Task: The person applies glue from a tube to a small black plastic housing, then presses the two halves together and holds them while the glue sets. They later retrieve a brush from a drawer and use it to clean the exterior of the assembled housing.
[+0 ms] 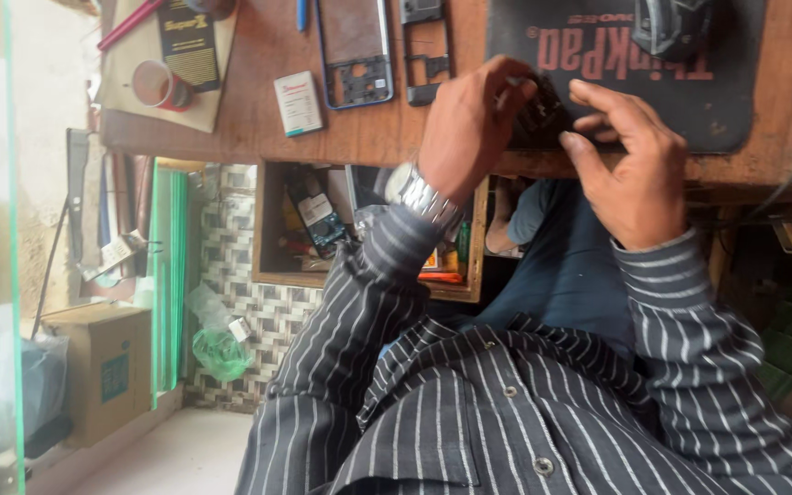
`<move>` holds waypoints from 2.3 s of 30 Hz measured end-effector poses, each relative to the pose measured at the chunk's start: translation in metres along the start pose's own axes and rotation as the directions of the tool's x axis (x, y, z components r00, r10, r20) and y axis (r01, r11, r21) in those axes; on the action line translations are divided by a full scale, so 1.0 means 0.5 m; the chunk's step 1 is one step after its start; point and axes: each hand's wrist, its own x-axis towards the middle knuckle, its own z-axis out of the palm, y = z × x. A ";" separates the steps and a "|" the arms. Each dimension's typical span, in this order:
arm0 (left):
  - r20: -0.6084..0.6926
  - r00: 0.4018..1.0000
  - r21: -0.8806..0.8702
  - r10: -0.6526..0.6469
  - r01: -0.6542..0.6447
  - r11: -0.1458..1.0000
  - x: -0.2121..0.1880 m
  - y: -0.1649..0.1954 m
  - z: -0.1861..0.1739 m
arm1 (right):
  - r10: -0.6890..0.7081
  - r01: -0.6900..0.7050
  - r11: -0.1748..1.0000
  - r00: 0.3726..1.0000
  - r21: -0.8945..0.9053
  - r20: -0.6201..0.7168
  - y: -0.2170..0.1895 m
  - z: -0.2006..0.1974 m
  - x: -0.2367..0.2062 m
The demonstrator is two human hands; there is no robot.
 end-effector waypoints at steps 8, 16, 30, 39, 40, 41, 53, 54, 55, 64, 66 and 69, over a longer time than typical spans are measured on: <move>-0.115 0.993 -0.068 0.013 -0.021 0.997 -0.056 -0.019 -0.063 | 0.010 -0.010 0.999 1.000 -0.032 0.004 0.032 0.004 -0.002; -0.232 0.913 -0.232 -0.336 0.284 0.930 -0.173 -0.042 -0.239 | -0.144 0.147 0.977 0.989 -0.152 0.033 0.002 0.011 0.015; -0.287 0.916 -0.192 -0.281 0.232 0.954 -0.201 -0.041 -0.236 | -0.203 0.359 0.924 0.747 -0.128 0.633 -0.081 0.165 -0.098; -0.238 0.926 -0.236 -0.294 0.238 0.942 -0.191 -0.011 -0.226 | -0.249 0.432 0.886 0.752 -0.170 0.610 -0.087 0.182 -0.098; -0.235 0.925 -0.242 -0.299 0.242 0.939 -0.192 -0.012 -0.225 | -0.233 0.407 0.902 0.740 -0.144 0.631 -0.089 0.175 -0.094; -0.232 0.922 -0.255 -0.311 0.251 0.934 -0.193 -0.013 -0.222 | -0.217 0.381 0.917 0.726 -0.119 0.653 -0.092 0.166 -0.090; -0.160 0.978 -0.117 -0.131 0.113 0.987 -0.168 -0.016 -0.198 | -0.065 0.023 0.996 0.851 0.088 0.521 -0.102 0.007 -0.025; -0.129 0.990 -0.027 -0.056 0.052 0.998 -0.160 -0.018 -0.187 | 0.017 -0.091 0.985 0.898 0.147 0.441 -0.091 -0.013 -0.016; -0.087 0.996 0.058 0.020 -0.015 0.998 -0.153 -0.018 -0.175 | 0.109 -0.222 0.919 0.938 0.326 0.330 -0.081 -0.026 -0.010; -0.017 0.996 0.428 0.088 -0.072 0.901 -0.055 -0.017 -0.021 | 0.014 -0.019 0.968 1.000 0.252 0.022 0.028 -0.007 0.072; -0.023 0.997 0.378 0.080 -0.066 0.924 -0.056 -0.020 -0.009 | -0.066 0.063 0.990 0.998 0.123 0.021 0.037 0.005 0.085; -0.030 0.999 0.349 0.044 -0.031 0.937 -0.064 -0.019 0.002 | -0.262 0.263 0.960 0.965 -0.092 0.022 0.036 0.025 0.090</move>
